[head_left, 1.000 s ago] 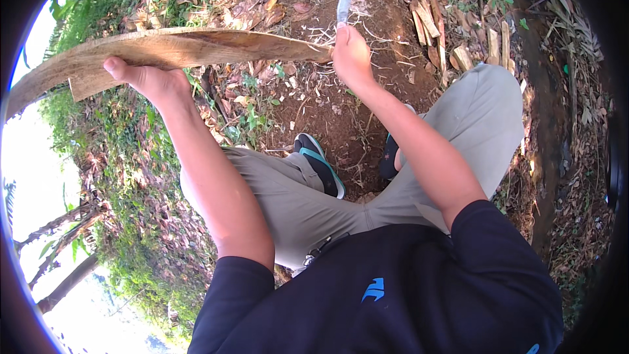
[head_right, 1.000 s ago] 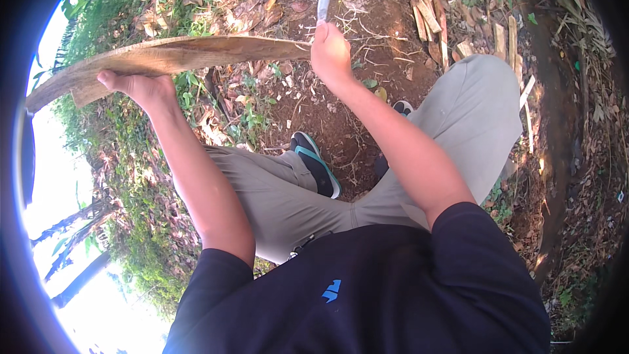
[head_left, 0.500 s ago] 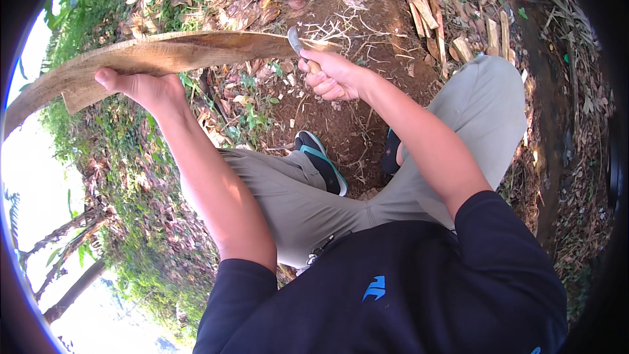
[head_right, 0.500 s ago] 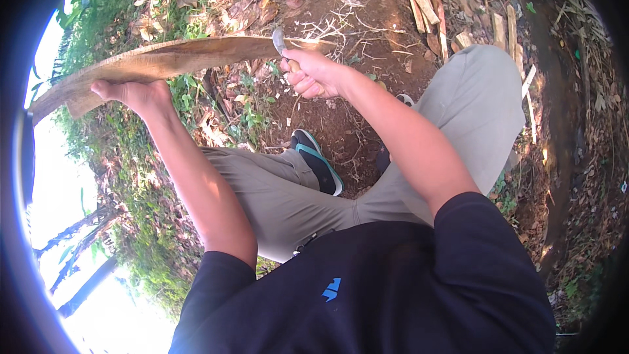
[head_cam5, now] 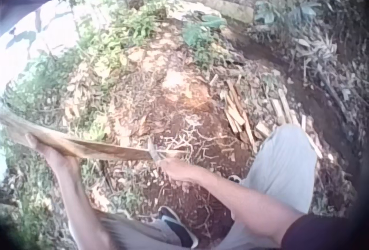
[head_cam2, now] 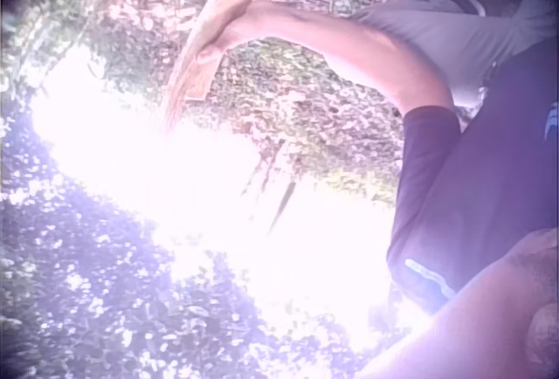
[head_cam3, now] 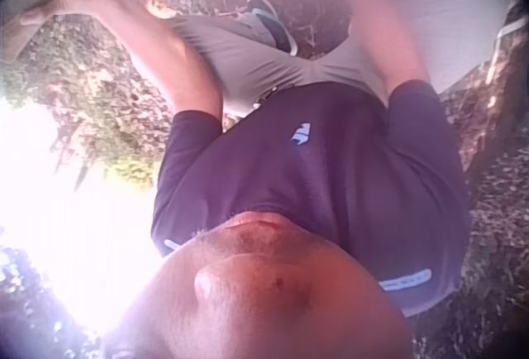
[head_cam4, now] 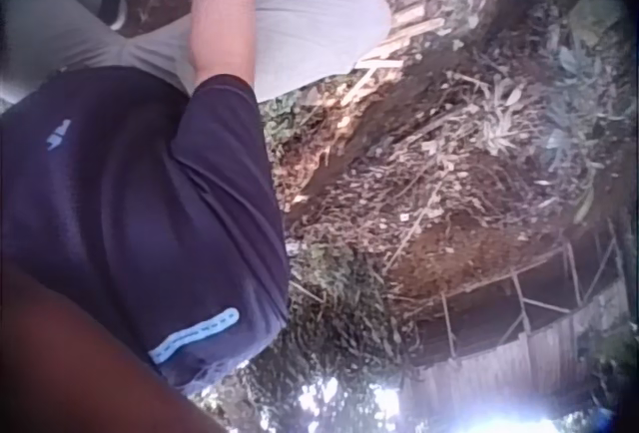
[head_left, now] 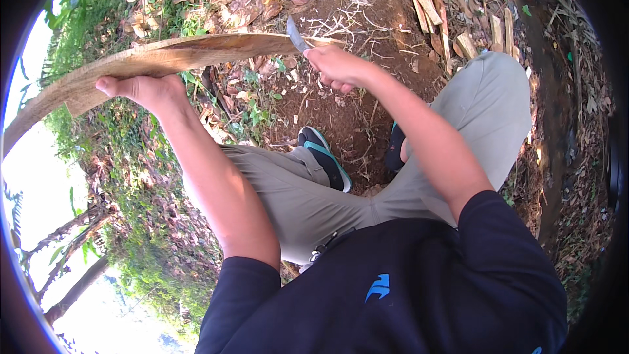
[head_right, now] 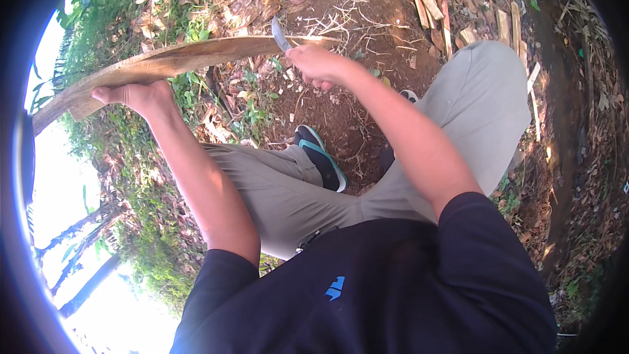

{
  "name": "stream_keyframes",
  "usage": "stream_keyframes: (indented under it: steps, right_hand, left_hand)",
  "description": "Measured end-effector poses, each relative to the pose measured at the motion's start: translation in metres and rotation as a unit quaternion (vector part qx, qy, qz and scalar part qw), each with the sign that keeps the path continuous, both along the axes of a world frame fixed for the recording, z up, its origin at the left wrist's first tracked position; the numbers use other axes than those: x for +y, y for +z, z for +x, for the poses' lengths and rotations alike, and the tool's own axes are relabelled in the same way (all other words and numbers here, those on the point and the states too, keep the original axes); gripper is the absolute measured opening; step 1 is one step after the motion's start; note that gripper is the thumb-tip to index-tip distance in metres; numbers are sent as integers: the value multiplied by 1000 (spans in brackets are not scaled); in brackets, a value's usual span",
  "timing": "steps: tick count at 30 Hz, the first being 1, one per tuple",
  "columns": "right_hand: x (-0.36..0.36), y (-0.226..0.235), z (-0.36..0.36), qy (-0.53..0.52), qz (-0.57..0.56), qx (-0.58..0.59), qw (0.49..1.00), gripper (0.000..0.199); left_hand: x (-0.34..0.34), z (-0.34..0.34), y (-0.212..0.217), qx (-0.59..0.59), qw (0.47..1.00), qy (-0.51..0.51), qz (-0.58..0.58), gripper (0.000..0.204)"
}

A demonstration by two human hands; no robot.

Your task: The person sits cross-legged on the ground and uses a knife to shave and carve a long piece of wood held in their left hand. They repeatedly scrape the surface of the wood, removing thin strips and shaping the piece.

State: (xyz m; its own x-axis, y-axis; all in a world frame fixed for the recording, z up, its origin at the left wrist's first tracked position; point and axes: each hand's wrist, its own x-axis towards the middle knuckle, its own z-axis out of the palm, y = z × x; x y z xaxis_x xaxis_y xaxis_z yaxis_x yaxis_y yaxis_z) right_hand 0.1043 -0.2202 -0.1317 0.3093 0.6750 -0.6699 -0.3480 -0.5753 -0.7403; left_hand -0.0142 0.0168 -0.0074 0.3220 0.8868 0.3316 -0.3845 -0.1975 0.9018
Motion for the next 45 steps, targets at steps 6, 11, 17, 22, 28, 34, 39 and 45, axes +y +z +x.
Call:
stream_keyframes:
  steps: [6, 11, 17, 22, 28, 34, 39, 45]
  right_hand:
    - [-5, -13, 10, -11, 99, 300, 949, 34]
    - [-5, -2, 4, -86, 129, 249, 956, 33]
    - [4, -2, 1, -374, 129, -60, 916, 34]
    - [7, 0, -23, -171, 34, -33, 984, 31]
    - [-4, 3, 12, 28, 43, 199, 979, 34]
    - [-12, -1, 17, -54, 212, 406, 887, 34]
    - [-2, 19, 12, -232, 96, 27, 968, 37]
    - [4, -3, -19, 2, -13, -125, 992, 36]
  left_hand:
    - [-4, 3, 3, 21, 1000, 11, -4, 126]
    - [-5, 7, 8, 28, 1000, -7, -12, 123]
    - [-8, 5, 8, 24, 1000, -7, -10, 121]
    - [0, 2, 3, 25, 1000, -4, -6, 126]
    - [-2, 1, 1, -8, 999, -2, -31, 132]
    - [-8, 5, 9, 37, 999, -11, -9, 125]
    - [-11, 6, 8, -14, 999, -6, -31, 115]
    - [-1, 4, 4, 12, 1000, -25, -12, 127]
